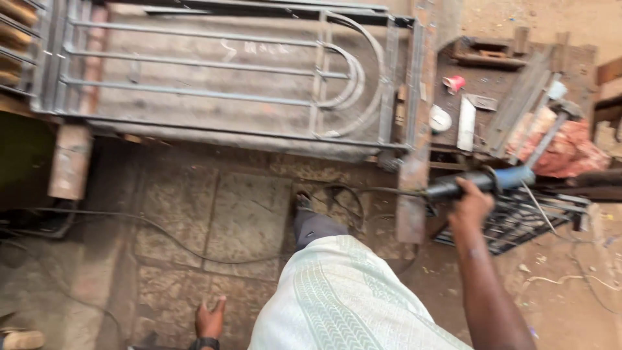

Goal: Welding and measuring metal components to assemble a gate frame.

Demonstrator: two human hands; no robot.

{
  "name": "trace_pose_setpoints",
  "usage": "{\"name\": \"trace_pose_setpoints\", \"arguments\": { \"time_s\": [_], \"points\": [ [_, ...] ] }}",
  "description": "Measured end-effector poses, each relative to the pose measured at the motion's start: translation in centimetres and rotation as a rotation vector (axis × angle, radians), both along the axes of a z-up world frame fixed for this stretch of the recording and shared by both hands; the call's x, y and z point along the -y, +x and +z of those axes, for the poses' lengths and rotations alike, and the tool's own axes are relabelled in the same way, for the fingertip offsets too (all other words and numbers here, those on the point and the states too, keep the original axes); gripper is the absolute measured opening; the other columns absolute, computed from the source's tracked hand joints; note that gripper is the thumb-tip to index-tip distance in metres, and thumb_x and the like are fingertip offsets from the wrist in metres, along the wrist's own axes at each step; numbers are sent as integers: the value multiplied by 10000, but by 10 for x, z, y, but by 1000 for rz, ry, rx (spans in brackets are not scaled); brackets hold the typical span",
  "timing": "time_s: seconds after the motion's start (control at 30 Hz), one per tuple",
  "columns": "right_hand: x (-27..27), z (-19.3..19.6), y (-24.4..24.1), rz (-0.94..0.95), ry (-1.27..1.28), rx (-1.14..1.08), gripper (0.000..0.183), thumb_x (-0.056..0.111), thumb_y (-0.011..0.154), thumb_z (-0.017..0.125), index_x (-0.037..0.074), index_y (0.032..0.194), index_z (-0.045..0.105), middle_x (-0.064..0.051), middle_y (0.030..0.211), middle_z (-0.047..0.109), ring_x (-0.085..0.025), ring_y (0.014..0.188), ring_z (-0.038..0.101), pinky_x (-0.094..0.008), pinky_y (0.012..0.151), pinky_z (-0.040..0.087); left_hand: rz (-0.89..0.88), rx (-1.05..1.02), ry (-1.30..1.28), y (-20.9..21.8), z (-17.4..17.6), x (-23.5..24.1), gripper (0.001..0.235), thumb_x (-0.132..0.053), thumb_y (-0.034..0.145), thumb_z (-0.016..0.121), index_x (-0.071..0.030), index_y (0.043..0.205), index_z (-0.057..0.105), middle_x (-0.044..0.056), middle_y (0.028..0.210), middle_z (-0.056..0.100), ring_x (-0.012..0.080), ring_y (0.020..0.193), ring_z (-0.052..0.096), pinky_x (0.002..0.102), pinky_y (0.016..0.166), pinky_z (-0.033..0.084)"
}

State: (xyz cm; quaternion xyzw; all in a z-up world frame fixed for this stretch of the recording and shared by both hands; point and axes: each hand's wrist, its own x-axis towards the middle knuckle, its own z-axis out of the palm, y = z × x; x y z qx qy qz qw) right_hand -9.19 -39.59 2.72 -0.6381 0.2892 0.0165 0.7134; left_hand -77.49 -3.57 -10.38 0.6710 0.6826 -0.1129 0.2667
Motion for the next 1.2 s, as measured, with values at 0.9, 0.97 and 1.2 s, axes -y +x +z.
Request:
{"name": "trace_pose_setpoints", "arguments": {
  "time_s": [0.9,0.97,1.2],
  "points": [
    [-60,-14,-236,-19,-990,42,413,253,957,788,-23,1252,703,-160,1119,738,-234,1012,697,-366,903,542,-1205,499,616,339,161,-396,658,-378,859,757,-37,1381,549,192,1496,520,371,1416,450,544,1165,335],
    [-111,-23,-290,27,-948,-35,425,268,929,786,2,1249,701,-162,1142,733,-253,1043,694,-387,917,538,-1315,505,506,357,169,-401,566,-360,874,741,-43,1319,591,168,1370,592,356,1298,512,525,1097,379],
    [-255,-128,-508,584,-680,-620,382,235,871,678,35,1188,752,-202,1117,807,-291,1044,785,-427,932,589,-1465,526,324,396,138,-392,261,-250,891,722,-97,1094,663,135,1151,667,330,1110,608,499,957,470]
  ]
}}
